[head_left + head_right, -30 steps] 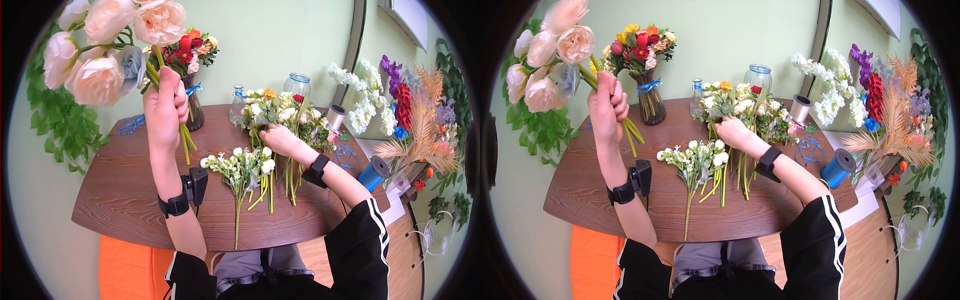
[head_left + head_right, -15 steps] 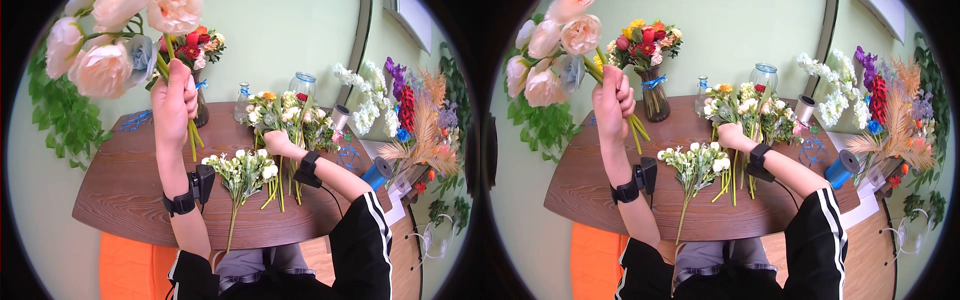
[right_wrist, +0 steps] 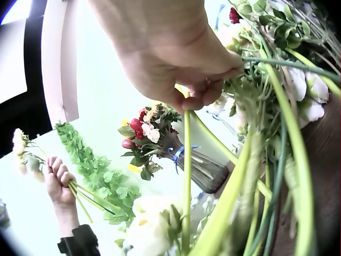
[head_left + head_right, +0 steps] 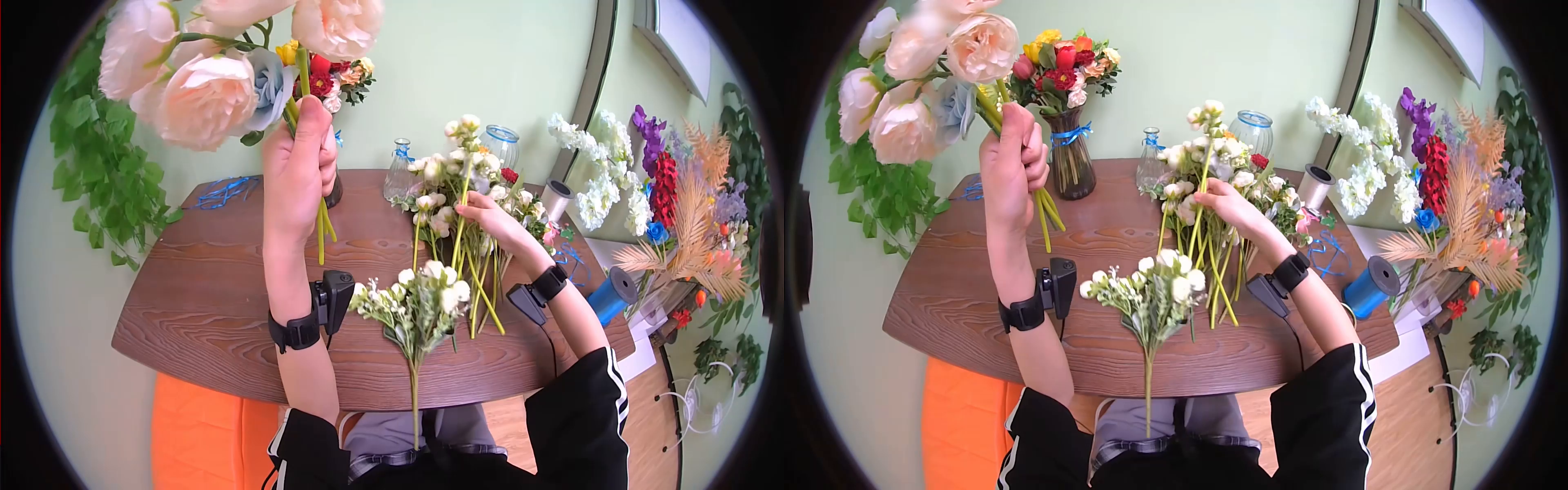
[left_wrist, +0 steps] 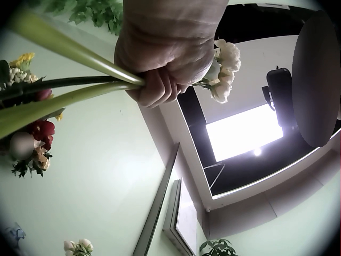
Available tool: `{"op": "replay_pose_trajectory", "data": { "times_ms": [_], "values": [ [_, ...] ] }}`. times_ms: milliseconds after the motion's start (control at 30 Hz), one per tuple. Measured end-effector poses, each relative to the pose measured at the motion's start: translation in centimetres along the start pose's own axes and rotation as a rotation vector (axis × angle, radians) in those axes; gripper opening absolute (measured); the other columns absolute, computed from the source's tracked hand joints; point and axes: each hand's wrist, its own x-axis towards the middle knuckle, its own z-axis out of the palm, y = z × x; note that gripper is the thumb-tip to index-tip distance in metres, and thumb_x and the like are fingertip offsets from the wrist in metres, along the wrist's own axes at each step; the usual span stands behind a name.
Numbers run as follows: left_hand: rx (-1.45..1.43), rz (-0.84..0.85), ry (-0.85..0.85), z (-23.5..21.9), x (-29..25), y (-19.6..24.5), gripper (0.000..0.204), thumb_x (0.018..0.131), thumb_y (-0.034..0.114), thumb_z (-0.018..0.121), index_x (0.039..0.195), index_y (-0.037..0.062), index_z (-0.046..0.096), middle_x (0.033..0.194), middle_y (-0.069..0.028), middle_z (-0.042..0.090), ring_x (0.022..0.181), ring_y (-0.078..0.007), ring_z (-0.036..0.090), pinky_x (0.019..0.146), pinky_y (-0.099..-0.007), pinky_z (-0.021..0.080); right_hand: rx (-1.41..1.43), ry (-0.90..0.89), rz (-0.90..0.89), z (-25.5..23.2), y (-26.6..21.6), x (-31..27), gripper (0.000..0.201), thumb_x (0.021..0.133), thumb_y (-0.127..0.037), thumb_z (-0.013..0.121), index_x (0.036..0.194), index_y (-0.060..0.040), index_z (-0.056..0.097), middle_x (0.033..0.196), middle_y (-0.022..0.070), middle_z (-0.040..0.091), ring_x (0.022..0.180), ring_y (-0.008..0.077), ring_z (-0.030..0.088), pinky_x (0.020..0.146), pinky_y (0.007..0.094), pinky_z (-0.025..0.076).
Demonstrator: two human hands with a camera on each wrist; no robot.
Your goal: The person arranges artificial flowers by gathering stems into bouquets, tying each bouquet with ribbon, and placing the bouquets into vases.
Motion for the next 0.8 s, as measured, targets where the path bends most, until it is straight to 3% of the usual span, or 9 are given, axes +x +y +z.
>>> {"op": "replay_pose_trajectory", "data": {
  "times_ms": [100,200,333,467,500,600,700,800],
  "values": [
    [0.022,0.001,-0.006,0.1,0.0,-0.2,0.035,0.088,0.038,0.036,0.064,0.0126,0.031,0.051,0.0068,0.023,0.039,-0.0001,0.018,0.033,-0.0158,0.011,-0.04,-0.006,0.029,-1.6,1.9,0.8,0.03,0.083,-0.023,0.046,0.104,-0.0013,0.048,0.081,0.0001,0.05,0.071,0.0116,0.043,0.068,0.0235,0.035],
    [0.042,-0.008,-0.013,0.2,0.0,-0.4,0.035,0.087,0.038,0.036,0.064,0.0126,0.031,0.051,0.0068,0.023,0.039,0.0001,0.018,0.033,-0.0157,0.011,-0.34,0.173,0.144,-2.2,1.1,0.2,0.034,0.084,-0.027,0.044,0.105,-0.0002,0.047,0.078,0.0031,0.052,0.068,0.0136,0.047,0.065,0.0253,0.038],
    [0.057,-0.017,-0.037,0.1,0.1,-0.6,0.035,0.087,0.039,0.036,0.064,0.0127,0.031,0.052,0.0067,0.024,0.039,0.0001,0.018,0.033,-0.0156,0.012,-0.714,0.143,0.075,-3.3,3.1,1.4,0.036,0.085,-0.03,0.04,0.098,0.0033,0.047,0.07,0.0072,0.053,0.066,0.0143,0.051,0.061,0.027,0.041],
    [0.056,-0.015,-0.047,0.1,0.1,-0.7,0.035,0.087,0.039,0.037,0.064,0.0127,0.031,0.052,0.0067,0.024,0.039,0.0001,0.018,0.033,-0.0157,0.012,-0.484,0.3,0.028,-3.2,2.1,1.4,0.034,0.085,-0.027,0.037,0.09,0.0048,0.046,0.068,0.0092,0.053,0.059,0.0163,0.052,0.056,0.0286,0.043],
    [0.055,-0.015,-0.049,0.1,0.1,-0.7,0.035,0.087,0.039,0.037,0.064,0.0127,0.031,0.051,0.0067,0.024,0.039,0.0001,0.018,0.033,-0.0157,0.012,-0.367,0.319,0.03,-3.2,0.4,0.6,0.029,0.086,-0.025,0.035,0.082,0.0022,0.045,0.067,0.0079,0.053,0.056,0.0136,0.051,0.054,0.0258,0.042],
    [0.053,-0.021,-0.044,0.2,0.0,-0.6,0.035,0.087,0.038,0.037,0.064,0.0126,0.031,0.051,0.0067,0.024,0.039,0.0001,0.018,0.033,-0.0158,0.012,-0.066,0.332,-0.158,-4.6,-0.9,1.1,0.022,0.087,-0.022,0.033,0.077,-0.0036,0.04,0.064,0.0037,0.052,0.05,0.0081,0.043,0.047,0.0209,0.037],
    [0.05,-0.021,-0.044,0.3,0.0,-0.5,0.035,0.087,0.038,0.037,0.064,0.0125,0.031,0.051,0.0067,0.024,0.039,0.0,0.018,0.033,-0.016,0.012,-0.215,0.386,-0.163,-5.6,-3.9,-0.2,0.023,0.087,-0.024,0.034,0.084,-0.0029,0.043,0.061,0.002,0.05,0.047,0.0064,0.038,0.045,0.0191,0.033],
    [0.041,-0.017,-0.048,0.2,0.0,-0.5,0.035,0.087,0.038,0.037,0.063,0.0124,0.031,0.051,0.0067,0.023,0.039,0.0,0.018,0.033,-0.016,0.012,-0.465,0.309,-0.047,-5.4,-3.9,-0.4,0.027,0.085,-0.024,0.036,0.081,0.0004,0.046,0.059,0.0072,0.052,0.054,0.0155,0.049,0.054,0.0286,0.04]
  ]
}}
